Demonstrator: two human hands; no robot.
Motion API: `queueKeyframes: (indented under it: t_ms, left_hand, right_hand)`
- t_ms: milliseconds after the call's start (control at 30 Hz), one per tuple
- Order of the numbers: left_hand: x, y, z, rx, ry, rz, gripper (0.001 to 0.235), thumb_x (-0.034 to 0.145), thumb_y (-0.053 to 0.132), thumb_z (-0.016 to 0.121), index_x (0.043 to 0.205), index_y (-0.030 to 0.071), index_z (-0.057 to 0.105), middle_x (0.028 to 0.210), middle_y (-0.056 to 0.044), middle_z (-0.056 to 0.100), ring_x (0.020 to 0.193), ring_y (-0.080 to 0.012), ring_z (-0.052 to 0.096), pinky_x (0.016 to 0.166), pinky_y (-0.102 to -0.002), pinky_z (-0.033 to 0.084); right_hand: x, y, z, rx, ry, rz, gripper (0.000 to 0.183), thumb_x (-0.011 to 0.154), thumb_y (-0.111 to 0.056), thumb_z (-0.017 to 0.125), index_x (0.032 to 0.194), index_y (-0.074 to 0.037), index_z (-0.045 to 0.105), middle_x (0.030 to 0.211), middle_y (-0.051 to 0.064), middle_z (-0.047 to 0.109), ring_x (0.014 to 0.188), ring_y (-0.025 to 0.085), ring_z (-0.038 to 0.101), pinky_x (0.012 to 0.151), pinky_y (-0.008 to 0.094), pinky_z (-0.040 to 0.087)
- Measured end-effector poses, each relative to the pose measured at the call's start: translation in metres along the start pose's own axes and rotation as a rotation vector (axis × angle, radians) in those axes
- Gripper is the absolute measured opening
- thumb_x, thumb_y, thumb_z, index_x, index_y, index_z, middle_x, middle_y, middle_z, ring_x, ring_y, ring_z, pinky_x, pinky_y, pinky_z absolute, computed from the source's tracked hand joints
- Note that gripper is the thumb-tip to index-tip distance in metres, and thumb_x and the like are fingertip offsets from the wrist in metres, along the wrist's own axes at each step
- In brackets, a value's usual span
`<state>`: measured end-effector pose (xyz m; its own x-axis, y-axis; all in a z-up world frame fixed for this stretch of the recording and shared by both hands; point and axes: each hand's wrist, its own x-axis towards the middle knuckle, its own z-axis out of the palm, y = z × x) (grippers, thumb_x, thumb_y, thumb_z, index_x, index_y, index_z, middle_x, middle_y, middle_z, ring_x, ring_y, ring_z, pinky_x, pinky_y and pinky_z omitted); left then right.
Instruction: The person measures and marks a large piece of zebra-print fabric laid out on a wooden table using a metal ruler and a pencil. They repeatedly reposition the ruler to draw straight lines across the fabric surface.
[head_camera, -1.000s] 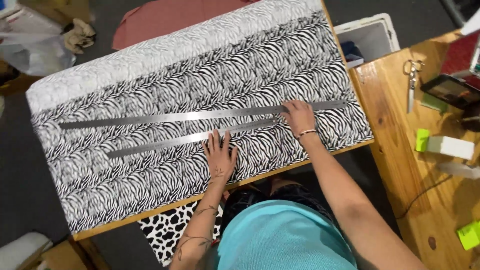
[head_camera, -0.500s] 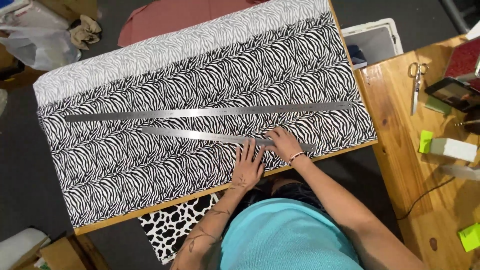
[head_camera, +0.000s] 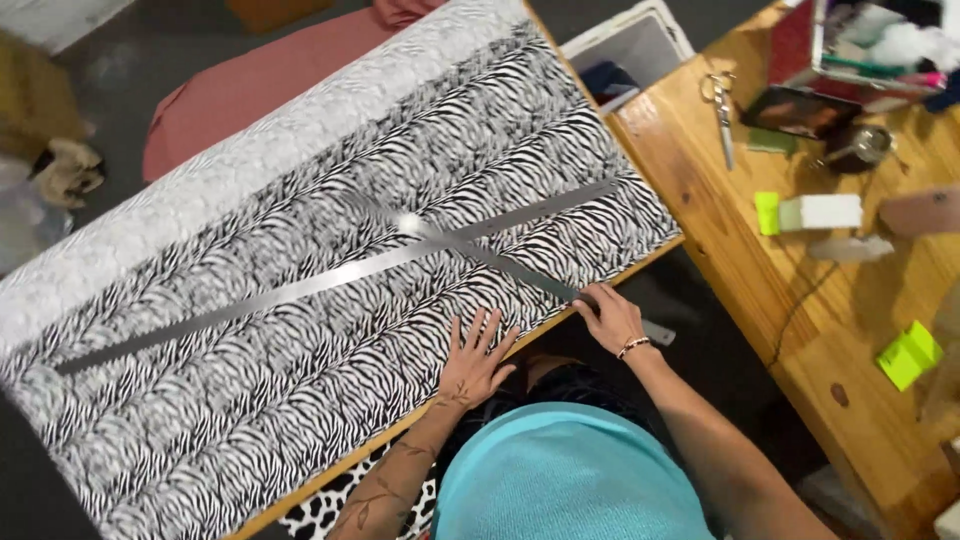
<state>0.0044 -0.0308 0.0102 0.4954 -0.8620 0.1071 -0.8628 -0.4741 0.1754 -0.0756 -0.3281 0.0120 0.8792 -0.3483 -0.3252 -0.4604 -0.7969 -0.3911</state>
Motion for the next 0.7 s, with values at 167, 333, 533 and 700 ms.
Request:
queueKeyframes:
  t_ms: [167,333,533,700]
  left_hand:
    - [0.041,0.012,0.019,-0.076,-0.034,0.191,0.071,0.101,0.057,0.039,0.162,0.029,0.019,0.168,-0.012,0.017,0.154,-0.0332,0.014,0.120,-0.067,0.008]
    - [0.094,0.032,0.030,-0.131,-0.146,0.296,0.076,0.100,0.056,0.042,0.162,0.020,0.016,0.169,-0.011,0.013,0.155,-0.0302,0.012,0.123,-0.065,0.010]
    - [0.151,0.040,0.050,-0.346,-0.205,0.412,0.072,0.104,0.054,0.034,0.160,0.011,0.022,0.166,-0.011,0.024,0.155,-0.0262,0.018,0.127,-0.056,0.004]
    - [0.196,0.021,0.092,-0.580,-0.030,0.117,0.042,0.097,0.030,0.059,0.136,0.014,0.059,0.129,-0.011,0.063,0.124,-0.0295,0.062,0.105,-0.047,0.049]
  right_hand:
    - [-0.018,0.010,-0.007,0.126,0.205,0.199,0.039,0.101,-0.054,0.052,0.136,-0.036,0.052,0.109,0.003,0.063,0.105,0.029,0.067,0.086,0.045,0.057]
    - [-0.002,0.027,-0.005,0.109,0.324,0.247,0.037,0.105,-0.048,0.050,0.142,-0.043,0.052,0.099,0.003,0.057,0.094,0.030,0.066,0.080,0.045,0.058]
    - [0.028,0.044,-0.021,0.075,0.302,0.348,0.033,0.103,-0.053,0.050,0.135,-0.055,0.055,0.123,-0.005,0.043,0.103,0.035,0.067,0.093,0.049,0.057]
    - [0.031,0.057,-0.023,0.096,0.325,0.386,0.036,0.102,-0.057,0.046,0.137,-0.056,0.054,0.123,-0.005,0.039,0.099,0.040,0.068,0.090,0.050,0.058]
